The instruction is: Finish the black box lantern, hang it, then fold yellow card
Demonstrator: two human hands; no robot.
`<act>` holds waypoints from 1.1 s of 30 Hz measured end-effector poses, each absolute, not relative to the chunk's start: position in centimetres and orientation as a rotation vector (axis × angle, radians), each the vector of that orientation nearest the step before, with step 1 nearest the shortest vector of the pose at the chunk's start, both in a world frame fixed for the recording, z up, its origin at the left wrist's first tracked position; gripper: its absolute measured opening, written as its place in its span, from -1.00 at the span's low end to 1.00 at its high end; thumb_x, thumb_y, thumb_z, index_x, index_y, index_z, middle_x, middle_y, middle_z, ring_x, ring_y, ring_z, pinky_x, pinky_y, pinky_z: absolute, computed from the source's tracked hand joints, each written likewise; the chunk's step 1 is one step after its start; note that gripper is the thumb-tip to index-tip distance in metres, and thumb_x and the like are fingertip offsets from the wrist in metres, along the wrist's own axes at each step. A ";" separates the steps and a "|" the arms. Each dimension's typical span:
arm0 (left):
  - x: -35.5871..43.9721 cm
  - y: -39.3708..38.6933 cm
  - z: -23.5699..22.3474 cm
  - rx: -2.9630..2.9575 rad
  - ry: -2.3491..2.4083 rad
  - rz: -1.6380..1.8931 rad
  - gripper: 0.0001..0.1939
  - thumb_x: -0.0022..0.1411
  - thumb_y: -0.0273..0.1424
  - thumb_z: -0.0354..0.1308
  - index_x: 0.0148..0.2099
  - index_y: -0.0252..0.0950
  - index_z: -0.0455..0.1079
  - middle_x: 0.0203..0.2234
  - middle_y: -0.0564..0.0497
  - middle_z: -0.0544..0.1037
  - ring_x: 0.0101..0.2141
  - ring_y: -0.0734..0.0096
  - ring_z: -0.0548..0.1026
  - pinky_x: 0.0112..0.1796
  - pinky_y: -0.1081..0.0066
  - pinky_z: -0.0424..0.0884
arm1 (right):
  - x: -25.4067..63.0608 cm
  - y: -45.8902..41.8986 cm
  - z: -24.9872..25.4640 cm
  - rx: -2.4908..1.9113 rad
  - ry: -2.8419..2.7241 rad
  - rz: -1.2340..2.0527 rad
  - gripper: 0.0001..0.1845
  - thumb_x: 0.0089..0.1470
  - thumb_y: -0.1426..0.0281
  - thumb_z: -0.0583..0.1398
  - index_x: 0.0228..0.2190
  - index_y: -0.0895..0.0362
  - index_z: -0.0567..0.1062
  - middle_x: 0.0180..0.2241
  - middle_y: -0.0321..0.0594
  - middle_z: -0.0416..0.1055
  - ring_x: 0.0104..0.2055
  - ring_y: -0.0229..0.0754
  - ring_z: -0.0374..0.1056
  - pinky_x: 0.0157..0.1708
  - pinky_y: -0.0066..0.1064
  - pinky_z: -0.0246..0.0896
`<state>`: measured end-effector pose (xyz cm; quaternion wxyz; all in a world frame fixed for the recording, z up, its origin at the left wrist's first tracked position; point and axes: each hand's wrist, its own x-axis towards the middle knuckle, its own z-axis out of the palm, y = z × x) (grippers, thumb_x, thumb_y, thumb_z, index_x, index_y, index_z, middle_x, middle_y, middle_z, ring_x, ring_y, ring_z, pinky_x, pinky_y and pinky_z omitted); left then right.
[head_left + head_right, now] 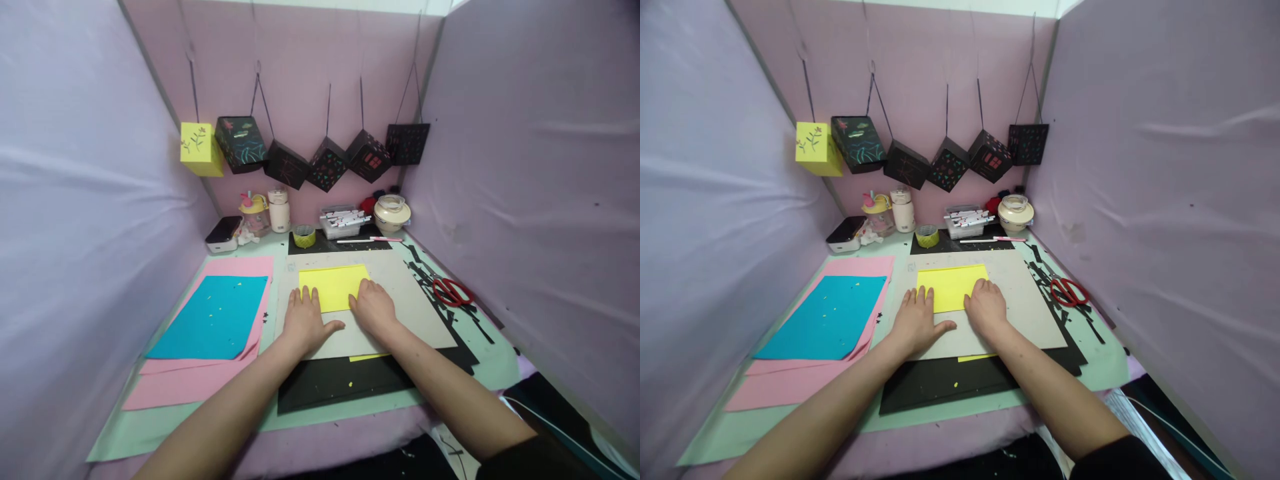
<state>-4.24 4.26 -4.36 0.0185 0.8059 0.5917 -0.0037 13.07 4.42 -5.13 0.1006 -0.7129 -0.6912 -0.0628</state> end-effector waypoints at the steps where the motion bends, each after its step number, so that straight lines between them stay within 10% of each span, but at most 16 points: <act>1: -4.2 4.3 -4.4 2.496 1.845 -0.013 0.16 0.06 0.28 -0.05 0.34 -0.65 -0.01 0.29 -0.49 0.05 0.29 -0.31 -0.04 0.24 -0.02 -0.15 | 13.0 4.4 -5.2 -2.126 -2.028 -0.187 -0.70 0.17 0.31 0.09 -0.20 0.32 0.37 -0.26 0.09 0.45 -0.14 0.04 0.36 -0.13 -0.28 0.13; 12: -5.3 5.1 -5.1 2.366 1.711 0.440 0.04 -0.01 0.18 0.13 0.28 -0.54 0.12 0.25 -0.52 0.13 0.26 -0.35 0.05 0.22 -0.07 -0.08 | 13.7 4.5 -4.8 -2.128 -1.994 -0.142 -0.73 0.16 0.28 0.11 -0.23 0.26 0.37 -0.30 0.06 0.48 -0.18 0.04 0.40 -0.18 -0.27 0.16; 23: -8.3 8.9 -2.5 1.020 1.374 1.130 -0.38 0.20 -0.27 0.16 0.26 -0.19 0.06 0.28 -0.23 0.13 0.22 0.13 0.24 0.02 0.23 0.42 | 14.2 4.7 -4.7 -2.102 -2.003 -0.074 -0.77 0.18 0.31 0.08 -0.24 0.22 0.37 -0.29 0.03 0.46 -0.16 0.01 0.38 -0.21 -0.30 0.15; 33: -7.8 8.3 -2.4 0.870 1.046 0.756 -0.78 0.12 -0.42 0.26 -0.16 -0.38 0.47 -0.15 -0.25 0.60 -0.17 0.18 0.59 -0.15 0.30 0.51 | 14.5 4.9 -4.7 -2.093 -1.948 0.051 -0.75 0.17 0.33 0.07 -0.19 0.23 0.38 -0.23 0.05 0.45 -0.12 0.06 0.36 -0.18 -0.24 0.19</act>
